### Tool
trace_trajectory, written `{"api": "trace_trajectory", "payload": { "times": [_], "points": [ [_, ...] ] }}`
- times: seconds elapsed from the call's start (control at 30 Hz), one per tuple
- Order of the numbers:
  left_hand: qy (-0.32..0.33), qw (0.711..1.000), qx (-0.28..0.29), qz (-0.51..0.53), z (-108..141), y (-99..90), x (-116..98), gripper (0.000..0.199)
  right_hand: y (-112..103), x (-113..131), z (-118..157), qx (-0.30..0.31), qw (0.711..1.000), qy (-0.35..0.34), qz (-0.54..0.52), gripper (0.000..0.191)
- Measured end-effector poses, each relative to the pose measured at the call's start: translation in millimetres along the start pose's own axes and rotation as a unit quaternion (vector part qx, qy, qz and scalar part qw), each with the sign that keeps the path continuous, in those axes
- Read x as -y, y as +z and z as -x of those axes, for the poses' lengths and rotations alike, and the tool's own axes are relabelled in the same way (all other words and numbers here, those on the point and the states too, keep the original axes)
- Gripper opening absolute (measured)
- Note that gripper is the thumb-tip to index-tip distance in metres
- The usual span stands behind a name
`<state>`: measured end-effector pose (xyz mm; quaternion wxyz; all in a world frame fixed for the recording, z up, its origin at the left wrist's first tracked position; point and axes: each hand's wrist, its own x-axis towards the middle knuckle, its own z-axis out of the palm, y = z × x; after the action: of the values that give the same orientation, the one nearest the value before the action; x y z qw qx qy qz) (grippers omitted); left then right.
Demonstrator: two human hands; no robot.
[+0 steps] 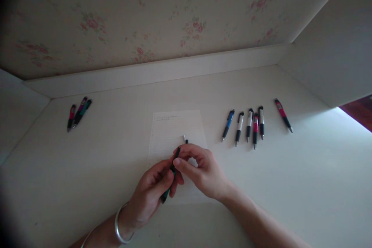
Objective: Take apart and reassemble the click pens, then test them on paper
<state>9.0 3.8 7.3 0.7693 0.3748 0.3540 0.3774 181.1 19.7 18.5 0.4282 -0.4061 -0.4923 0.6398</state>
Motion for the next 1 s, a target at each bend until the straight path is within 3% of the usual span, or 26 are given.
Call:
{"api": "trace_trajectory", "payload": {
  "times": [0.3,0.67,0.93,1.0],
  "points": [
    [0.007,1.0,-0.012,0.022,1.8,-3.5,4.9,0.024,-0.2,1.7,-0.5,0.021,1.0,-0.019,-0.013,0.012],
    [0.003,1.0,-0.003,0.022,1.5,-0.7,3.1,0.034,1.7,-0.3,-1.9,0.021,0.998,-0.008,-0.065,0.015],
    [-0.017,0.999,-0.009,0.031,0.7,-0.8,-1.0,0.031,-1.6,-0.5,0.4,0.019,0.998,-0.046,0.023,0.017],
    [-0.021,0.999,-0.006,0.032,1.1,-1.1,-0.3,0.03,-1.5,0.1,0.8,0.023,0.999,-0.039,0.015,0.028]
  ]
}}
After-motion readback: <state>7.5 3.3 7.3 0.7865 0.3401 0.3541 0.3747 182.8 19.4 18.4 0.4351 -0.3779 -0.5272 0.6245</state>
